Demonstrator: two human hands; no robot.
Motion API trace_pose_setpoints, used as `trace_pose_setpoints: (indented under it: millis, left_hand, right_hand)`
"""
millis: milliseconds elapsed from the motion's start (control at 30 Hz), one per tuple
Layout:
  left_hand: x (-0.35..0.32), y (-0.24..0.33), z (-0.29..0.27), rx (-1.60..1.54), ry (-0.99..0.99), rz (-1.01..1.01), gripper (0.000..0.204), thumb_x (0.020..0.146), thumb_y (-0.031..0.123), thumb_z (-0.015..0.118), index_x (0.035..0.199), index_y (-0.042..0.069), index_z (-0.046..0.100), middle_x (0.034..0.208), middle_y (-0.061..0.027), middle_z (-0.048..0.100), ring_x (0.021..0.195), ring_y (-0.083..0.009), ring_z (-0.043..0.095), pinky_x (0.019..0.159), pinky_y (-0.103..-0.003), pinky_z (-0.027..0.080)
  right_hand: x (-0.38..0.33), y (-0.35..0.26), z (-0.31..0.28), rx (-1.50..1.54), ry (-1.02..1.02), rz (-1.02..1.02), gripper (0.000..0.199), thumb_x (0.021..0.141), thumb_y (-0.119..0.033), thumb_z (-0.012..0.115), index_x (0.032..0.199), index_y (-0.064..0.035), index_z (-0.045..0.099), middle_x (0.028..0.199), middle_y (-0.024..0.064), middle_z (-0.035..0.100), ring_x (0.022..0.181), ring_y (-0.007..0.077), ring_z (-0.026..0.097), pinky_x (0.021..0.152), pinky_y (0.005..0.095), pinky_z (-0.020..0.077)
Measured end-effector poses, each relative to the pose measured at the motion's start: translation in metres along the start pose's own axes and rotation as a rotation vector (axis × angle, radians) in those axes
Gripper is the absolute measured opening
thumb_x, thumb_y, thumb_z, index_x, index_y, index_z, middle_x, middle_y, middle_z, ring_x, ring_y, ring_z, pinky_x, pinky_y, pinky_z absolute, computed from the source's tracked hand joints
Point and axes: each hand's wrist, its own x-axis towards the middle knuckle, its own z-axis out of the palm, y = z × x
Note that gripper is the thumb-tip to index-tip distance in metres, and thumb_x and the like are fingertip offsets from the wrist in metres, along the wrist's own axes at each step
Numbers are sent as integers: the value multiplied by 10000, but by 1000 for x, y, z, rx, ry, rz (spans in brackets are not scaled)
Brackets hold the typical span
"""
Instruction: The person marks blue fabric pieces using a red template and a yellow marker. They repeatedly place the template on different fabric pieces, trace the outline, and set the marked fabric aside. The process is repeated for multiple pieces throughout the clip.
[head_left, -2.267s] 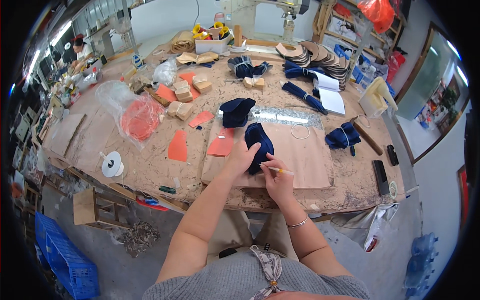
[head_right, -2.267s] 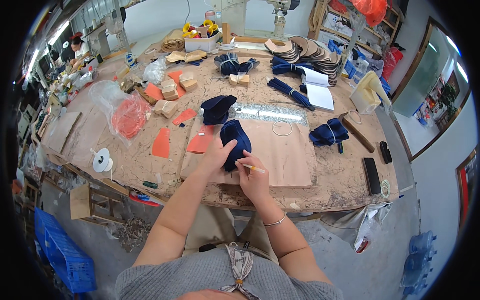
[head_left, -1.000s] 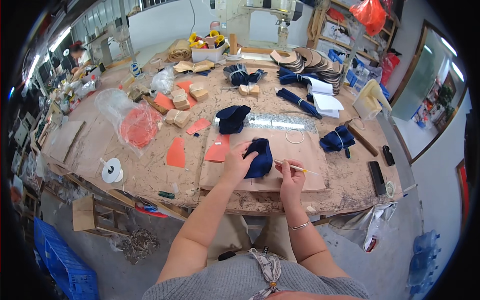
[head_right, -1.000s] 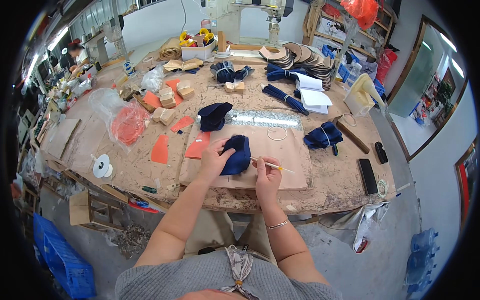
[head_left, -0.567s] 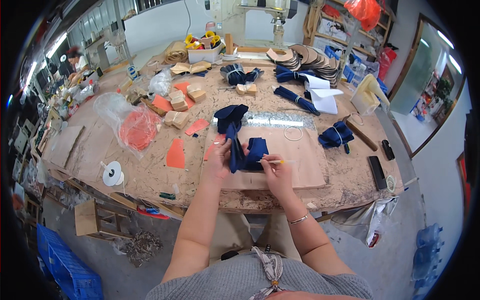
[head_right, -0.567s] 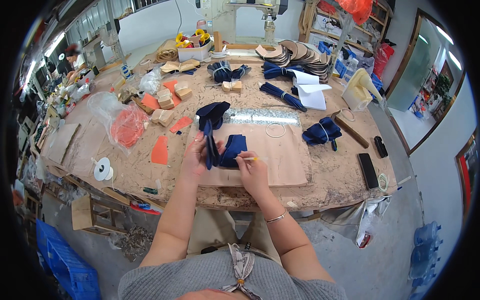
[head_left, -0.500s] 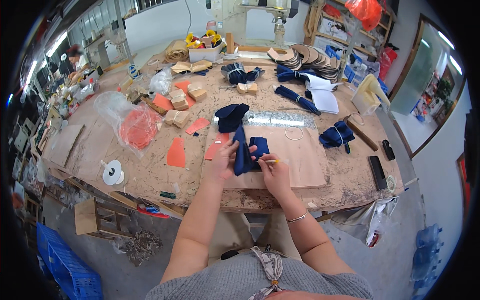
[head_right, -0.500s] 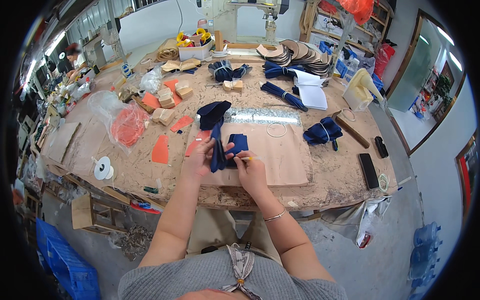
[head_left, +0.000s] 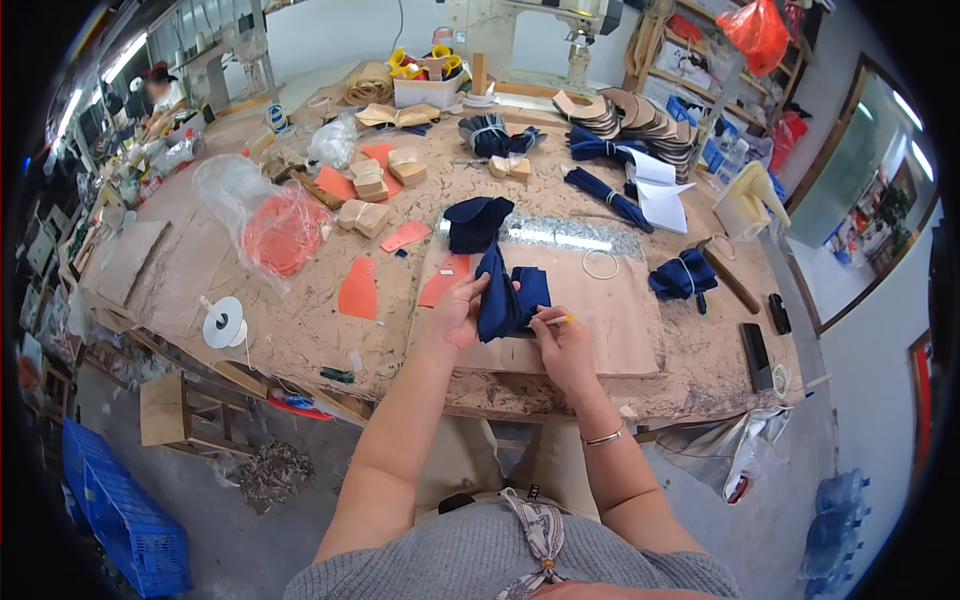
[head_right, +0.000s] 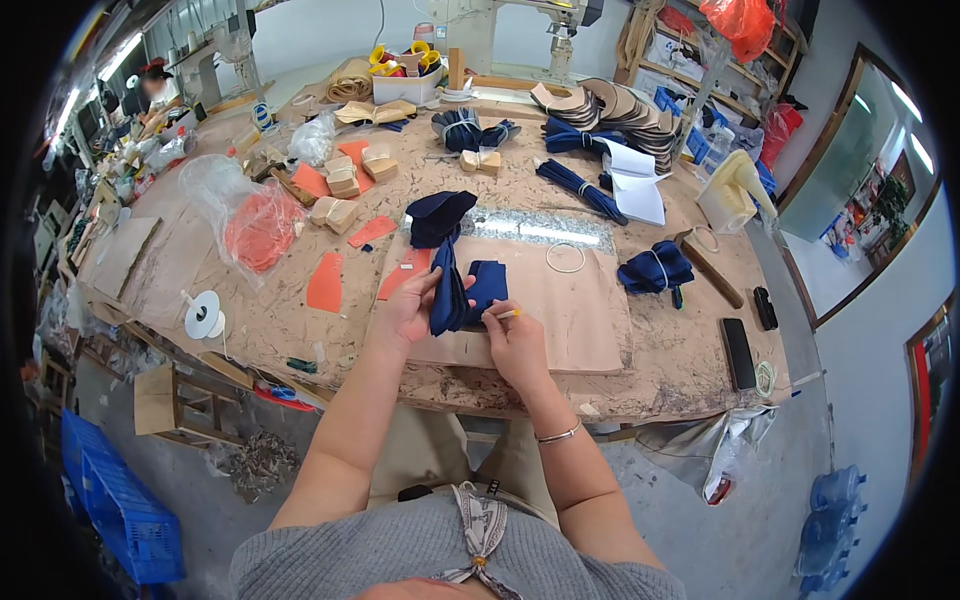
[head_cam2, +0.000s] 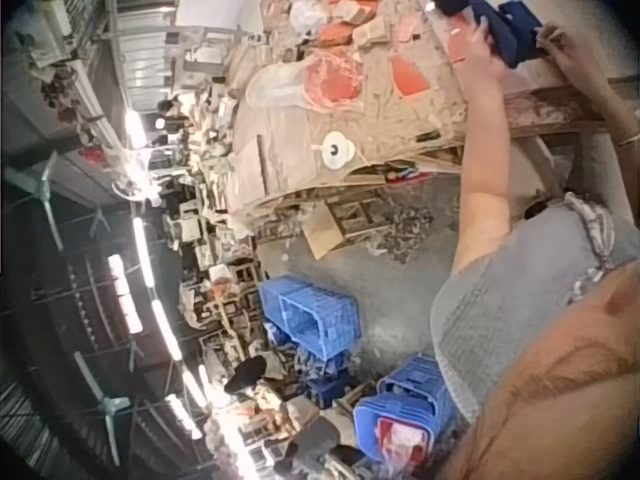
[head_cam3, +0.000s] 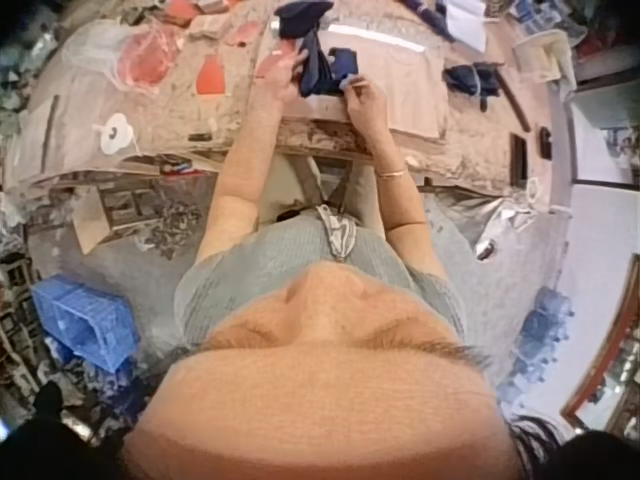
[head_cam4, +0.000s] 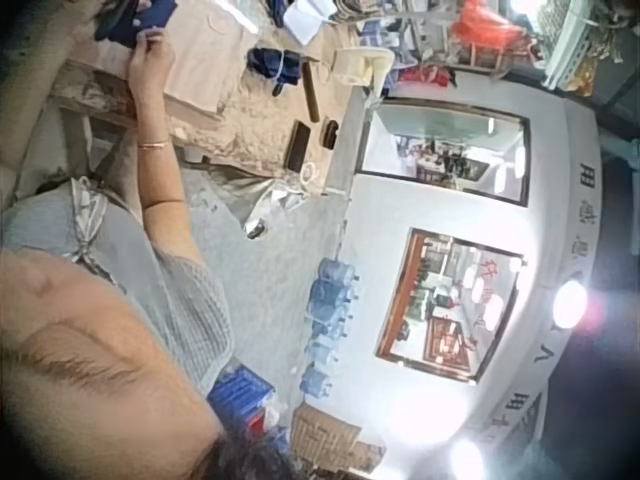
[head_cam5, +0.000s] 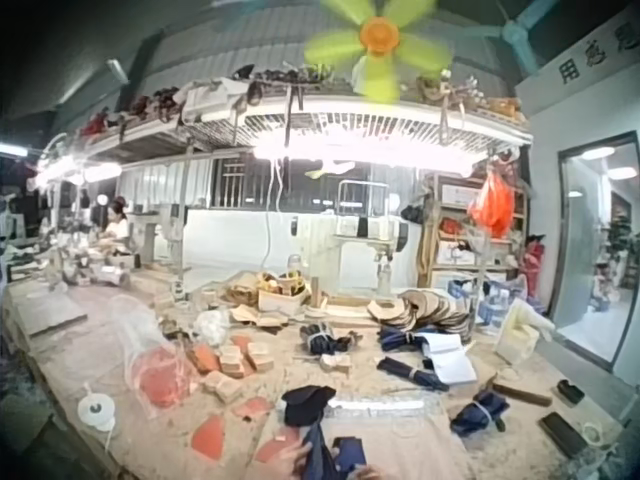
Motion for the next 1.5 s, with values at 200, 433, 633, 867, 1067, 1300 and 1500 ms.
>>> trace_pose_setpoints:
  millis: [200,433,633,867,1067,1300,1500]
  left_hand:
    - [-1,1,2,22,10,-8,310,1045,210,434,1238,-25,491,1232,-286,609,968,-414,686,860,-496,596]
    - [-1,2,2,7,16,-26,312,1046,200,428,1252,-28,486,1225,-284,615,949,-414,691,855,-493,597]
    - [1,2,1,60,-26,-17,310,1044,184,428,1266,-25,483,1207,-277,625,966,-384,689,865,-479,594]
    - [10,-5,16,363,27,299,306,923,108,676,1186,-18,580,1115,-132,679,975,-180,674,857,-335,566]
    - [10,-10,45,1675,254,449,674,796,328,792,1294,-52,542,1228,-233,635,1151,-324,620,984,-390,486]
    - [8,5,55,1788,324,282,748,693,315,874,1282,-32,569,1162,-180,675,1068,-275,661,929,-354,521]
    - [17,11,45,1619,72,42,601,690,242,869,1176,-33,646,1038,-118,713,934,-181,678,864,-310,535]
  right_hand:
    - [7,-8,-1,-191,9,-41,70,921,-55,650,933,8,620,861,194,701,930,273,714,750,336,524]
    - [1,-10,-3,-147,46,-62,69,917,-62,655,916,-2,621,832,198,692,865,306,711,741,351,531]
    - [11,-6,-3,-238,105,-24,108,925,-104,662,920,-6,618,778,160,676,726,251,677,682,326,524]
    - [6,22,-21,450,304,298,147,988,-159,603,999,-17,569,879,64,663,787,115,647,688,258,541]
    - [4,26,-25,631,294,298,147,1004,-162,585,1048,-28,544,973,70,669,854,89,633,746,231,543]
    - [-5,18,-21,372,254,127,132,981,-129,603,1000,-1,624,877,61,688,814,92,635,725,233,494]
    - [-7,23,-21,406,286,179,134,978,-141,615,1005,-10,625,861,37,675,737,57,571,651,209,450]
